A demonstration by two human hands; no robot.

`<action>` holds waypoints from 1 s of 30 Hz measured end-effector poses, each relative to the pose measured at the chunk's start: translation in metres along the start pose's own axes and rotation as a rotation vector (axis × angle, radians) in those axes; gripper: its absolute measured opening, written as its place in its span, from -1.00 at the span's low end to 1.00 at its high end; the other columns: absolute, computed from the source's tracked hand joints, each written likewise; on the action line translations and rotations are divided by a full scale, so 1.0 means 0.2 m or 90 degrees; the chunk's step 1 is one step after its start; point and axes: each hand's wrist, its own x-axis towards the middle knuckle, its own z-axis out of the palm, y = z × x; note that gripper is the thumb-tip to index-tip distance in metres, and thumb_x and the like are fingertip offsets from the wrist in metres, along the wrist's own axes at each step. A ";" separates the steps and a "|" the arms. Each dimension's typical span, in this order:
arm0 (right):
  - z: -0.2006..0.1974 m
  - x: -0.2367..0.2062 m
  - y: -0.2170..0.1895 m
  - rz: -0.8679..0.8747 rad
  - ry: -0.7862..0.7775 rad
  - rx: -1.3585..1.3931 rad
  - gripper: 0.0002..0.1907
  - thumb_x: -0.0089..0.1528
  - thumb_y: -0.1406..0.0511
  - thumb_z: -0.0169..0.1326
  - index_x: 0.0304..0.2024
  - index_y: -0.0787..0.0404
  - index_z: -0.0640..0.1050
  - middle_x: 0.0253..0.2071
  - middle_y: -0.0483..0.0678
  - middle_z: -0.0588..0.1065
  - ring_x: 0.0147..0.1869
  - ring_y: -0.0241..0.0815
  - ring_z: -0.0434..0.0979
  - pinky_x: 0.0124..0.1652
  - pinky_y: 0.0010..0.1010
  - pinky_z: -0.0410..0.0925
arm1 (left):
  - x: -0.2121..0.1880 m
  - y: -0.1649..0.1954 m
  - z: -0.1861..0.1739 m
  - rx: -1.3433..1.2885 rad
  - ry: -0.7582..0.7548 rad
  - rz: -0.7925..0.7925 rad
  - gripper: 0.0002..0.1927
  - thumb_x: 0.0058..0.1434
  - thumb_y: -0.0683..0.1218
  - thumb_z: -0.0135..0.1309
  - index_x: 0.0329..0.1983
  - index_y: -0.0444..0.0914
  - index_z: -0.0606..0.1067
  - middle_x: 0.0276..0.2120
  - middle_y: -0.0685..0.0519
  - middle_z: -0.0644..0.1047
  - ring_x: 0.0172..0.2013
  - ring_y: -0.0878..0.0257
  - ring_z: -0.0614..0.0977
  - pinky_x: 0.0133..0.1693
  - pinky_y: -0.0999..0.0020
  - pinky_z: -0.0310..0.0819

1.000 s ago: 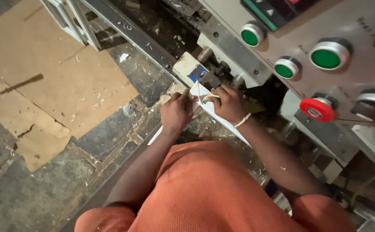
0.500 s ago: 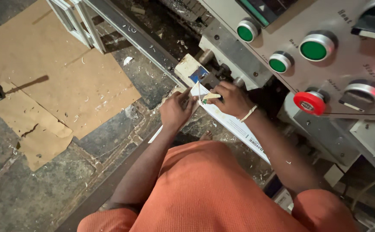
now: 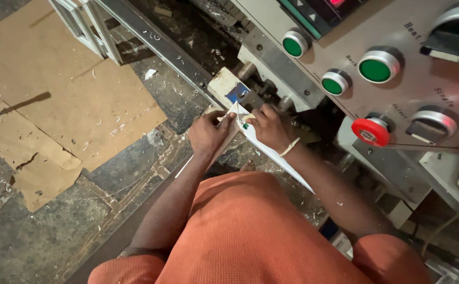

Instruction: The person handles white PVC window profiles at a fabrication machine, measures a profile against a blue straight edge, positions pieces on the machine table, and presses profile joints together to assemble a window frame, adjusting the frame corners by hand.

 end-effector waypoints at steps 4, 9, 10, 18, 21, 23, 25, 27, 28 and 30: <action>0.00 -0.01 -0.01 0.061 -0.024 0.000 -0.81 0.29 0.21 0.18 -0.31 0.19 0.55 -0.33 0.07 0.40 -0.24 0.12 0.50 -0.31 -0.05 0.37 | 0.03 0.04 -0.01 0.065 -0.008 -0.014 -0.53 0.17 0.35 0.13 -0.23 -0.08 0.70 -0.41 -0.04 0.68 -0.33 -0.03 0.72 -0.23 0.05 0.59; -0.03 0.02 0.03 -0.001 -0.013 0.048 -0.85 0.26 0.26 0.17 -0.32 0.21 0.54 -0.30 0.08 0.41 -0.17 0.15 0.51 -0.23 -0.06 0.39 | 0.05 0.07 0.06 0.101 -0.016 0.017 -0.65 0.18 0.22 0.15 -0.21 -0.08 0.70 -0.33 -0.08 0.67 -0.28 -0.07 0.70 -0.23 0.03 0.55; -0.03 0.03 0.03 -0.002 -0.021 0.049 -0.84 0.26 0.26 0.18 -0.32 0.21 0.54 -0.30 0.08 0.41 -0.17 0.16 0.50 -0.24 -0.05 0.39 | 0.04 0.06 0.09 0.061 0.020 0.038 -0.68 0.20 0.17 0.14 -0.20 -0.10 0.69 -0.32 -0.08 0.67 -0.27 -0.06 0.70 -0.21 0.05 0.56; 0.04 0.03 0.02 0.010 0.026 0.045 -0.87 0.27 0.29 0.12 -0.26 0.25 0.56 -0.29 0.13 0.41 -0.15 0.21 0.48 -0.17 -0.01 0.37 | 0.09 0.01 0.15 -0.070 0.065 -0.022 -0.70 0.18 0.15 0.20 -0.20 -0.12 0.69 -0.42 -0.03 0.67 -0.36 0.00 0.71 -0.27 0.11 0.55; 0.05 0.04 0.02 0.027 0.017 0.045 -0.81 0.32 0.24 0.14 -0.27 0.25 0.57 -0.33 0.13 0.40 -0.19 0.22 0.47 -0.20 0.01 0.35 | 0.10 0.02 0.14 -0.100 0.077 -0.057 -0.65 0.12 0.18 0.22 -0.19 -0.12 0.68 -0.49 -0.04 0.66 -0.40 0.00 0.71 -0.30 0.09 0.54; 0.05 0.05 0.02 0.037 0.017 0.048 -0.81 0.32 0.23 0.14 -0.29 0.24 0.58 -0.33 0.14 0.40 -0.20 0.23 0.47 -0.21 0.01 0.35 | 0.10 0.02 0.14 -0.081 0.063 -0.081 -0.64 0.15 0.22 0.21 -0.27 -0.14 0.69 -0.48 -0.04 0.66 -0.40 0.00 0.71 -0.30 0.09 0.54; 0.04 0.05 0.01 0.052 0.020 0.043 -0.80 0.32 0.23 0.14 -0.30 0.23 0.59 -0.33 0.15 0.41 -0.21 0.24 0.48 -0.23 0.01 0.36 | 0.10 0.02 0.14 -0.076 0.073 -0.077 -0.61 0.16 0.24 0.21 -0.30 -0.17 0.68 -0.47 -0.04 0.66 -0.40 -0.02 0.71 -0.31 0.08 0.53; 0.04 0.05 -0.01 0.070 0.028 0.032 -0.80 0.31 0.21 0.14 -0.29 0.22 0.60 -0.33 0.16 0.42 -0.22 0.24 0.48 -0.26 0.00 0.36 | 0.10 0.03 0.15 -0.067 0.083 -0.073 -0.58 0.18 0.26 0.19 -0.32 -0.18 0.67 -0.47 -0.05 0.66 -0.39 -0.03 0.71 -0.30 0.08 0.53; 0.05 0.06 -0.01 0.074 0.038 0.030 -0.78 0.32 0.21 0.14 -0.30 0.23 0.60 -0.33 0.16 0.42 -0.23 0.24 0.49 -0.27 0.01 0.35 | 0.11 0.03 0.15 -0.060 0.086 -0.073 -0.57 0.20 0.27 0.17 -0.33 -0.17 0.67 -0.46 -0.05 0.66 -0.39 -0.04 0.71 -0.30 0.07 0.53; 0.06 0.07 -0.02 0.082 0.056 0.028 -0.76 0.32 0.19 0.14 -0.30 0.24 0.59 -0.34 0.15 0.42 -0.24 0.24 0.49 -0.29 0.02 0.35 | 0.11 0.04 0.15 -0.046 0.085 -0.081 -0.53 0.23 0.30 0.12 -0.33 -0.16 0.68 -0.45 -0.06 0.66 -0.37 -0.05 0.71 -0.28 0.06 0.53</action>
